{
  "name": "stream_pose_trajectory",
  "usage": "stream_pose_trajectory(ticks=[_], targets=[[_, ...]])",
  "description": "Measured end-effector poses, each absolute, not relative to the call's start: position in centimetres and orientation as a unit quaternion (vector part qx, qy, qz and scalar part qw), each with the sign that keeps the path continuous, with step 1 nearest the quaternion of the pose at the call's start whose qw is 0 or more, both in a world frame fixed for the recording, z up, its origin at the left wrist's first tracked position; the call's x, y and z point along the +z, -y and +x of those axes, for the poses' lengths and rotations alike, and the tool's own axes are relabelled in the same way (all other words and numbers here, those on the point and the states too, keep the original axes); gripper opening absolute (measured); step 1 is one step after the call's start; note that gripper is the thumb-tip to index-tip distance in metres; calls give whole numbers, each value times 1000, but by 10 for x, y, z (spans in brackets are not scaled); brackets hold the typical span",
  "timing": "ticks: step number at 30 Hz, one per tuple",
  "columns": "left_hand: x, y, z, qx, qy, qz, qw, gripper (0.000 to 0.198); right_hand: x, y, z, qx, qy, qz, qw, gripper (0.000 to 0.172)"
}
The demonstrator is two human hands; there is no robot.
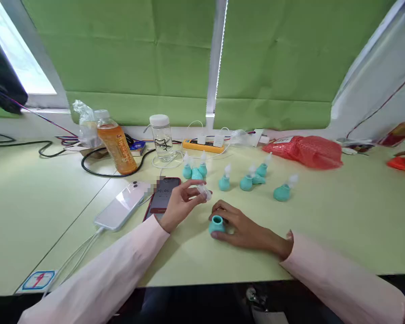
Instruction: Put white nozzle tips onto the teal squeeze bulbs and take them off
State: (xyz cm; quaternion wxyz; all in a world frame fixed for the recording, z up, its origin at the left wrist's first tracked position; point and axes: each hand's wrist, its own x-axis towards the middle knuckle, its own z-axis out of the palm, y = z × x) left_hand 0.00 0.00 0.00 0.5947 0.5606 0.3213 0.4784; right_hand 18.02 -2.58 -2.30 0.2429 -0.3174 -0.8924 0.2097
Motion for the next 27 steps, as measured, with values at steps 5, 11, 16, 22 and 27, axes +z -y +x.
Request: stream_pose_trajectory(ticks=[5,11,16,22,27], targets=[[-4,2,0,463,-295,571,610,20,-26,24,180,222,846,-366,320,19],[-5,4,3,452,-297,584,605,21,-26,23,177,105,805,-414,412,13],[-6,6,3,419,-308,594,613,28,-26,23,179,46,807,-434,398,9],[-7,10,4,397,-313,606,614,24,-32,19,181,27,802,-431,413,14],[-8,11,7,387,-328,608,611,26,-37,17,183,7,823,-405,398,16]])
